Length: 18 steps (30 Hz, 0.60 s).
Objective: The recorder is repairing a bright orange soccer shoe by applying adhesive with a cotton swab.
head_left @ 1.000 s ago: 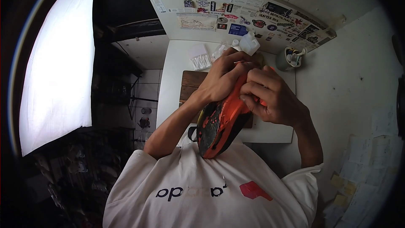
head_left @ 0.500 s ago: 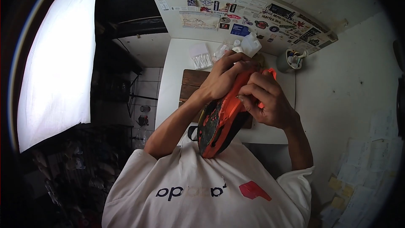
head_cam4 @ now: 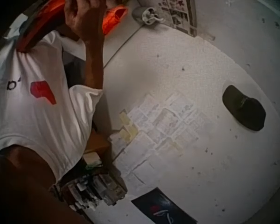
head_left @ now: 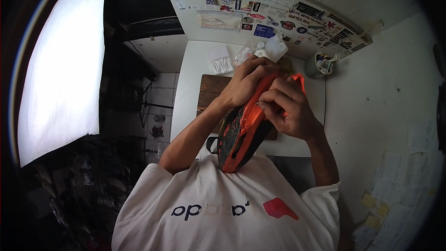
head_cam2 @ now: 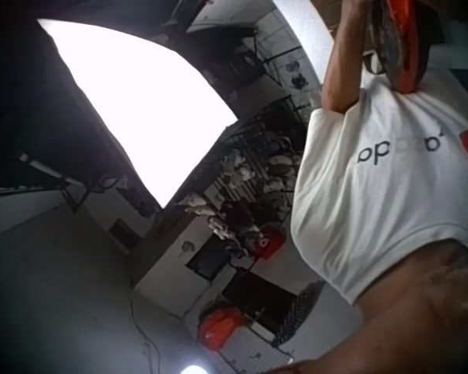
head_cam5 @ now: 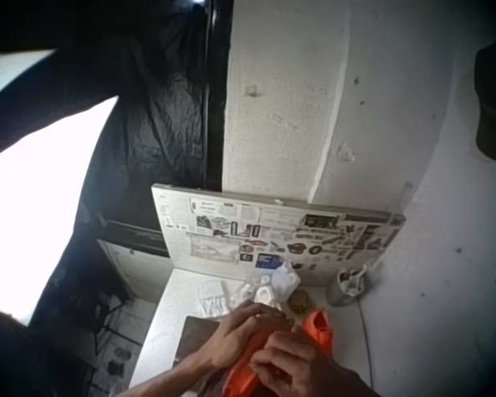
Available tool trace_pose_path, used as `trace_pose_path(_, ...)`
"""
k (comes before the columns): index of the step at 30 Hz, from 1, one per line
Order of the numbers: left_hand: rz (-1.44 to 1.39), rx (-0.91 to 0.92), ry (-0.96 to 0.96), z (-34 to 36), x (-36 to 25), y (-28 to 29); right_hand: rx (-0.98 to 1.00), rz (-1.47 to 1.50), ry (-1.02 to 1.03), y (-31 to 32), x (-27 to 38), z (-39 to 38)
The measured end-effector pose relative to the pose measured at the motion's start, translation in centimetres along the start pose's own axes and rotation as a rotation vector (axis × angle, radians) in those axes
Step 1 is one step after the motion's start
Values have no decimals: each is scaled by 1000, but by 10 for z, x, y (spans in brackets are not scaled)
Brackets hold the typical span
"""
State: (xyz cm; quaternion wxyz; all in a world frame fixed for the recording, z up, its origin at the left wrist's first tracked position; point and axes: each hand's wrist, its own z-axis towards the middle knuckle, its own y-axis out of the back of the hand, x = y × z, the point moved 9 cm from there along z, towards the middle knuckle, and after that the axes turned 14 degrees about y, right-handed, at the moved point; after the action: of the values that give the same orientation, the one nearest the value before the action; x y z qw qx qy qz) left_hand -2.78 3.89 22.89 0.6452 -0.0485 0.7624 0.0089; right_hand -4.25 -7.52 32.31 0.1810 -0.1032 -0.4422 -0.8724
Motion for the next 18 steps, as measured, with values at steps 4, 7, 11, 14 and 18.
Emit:
trace_pose_path(4,45,-19,-25,0,-5,0,-48,-1,-26,4,-6,-2)
trace_pose_path(7,53,14,-53,4,-2,-1,-47,-11,13,5,-2,0)
trace_pose_path(11,48,-18,-22,1,-3,-1,-61,-16,-82,10,-12,-1)
trace_pose_path(14,101,-3,-71,5,-2,1,-22,-3,8,-3,6,1)
trace_pose_path(18,102,-32,-35,2,-5,0,-70,-59,-71,11,-12,-2)
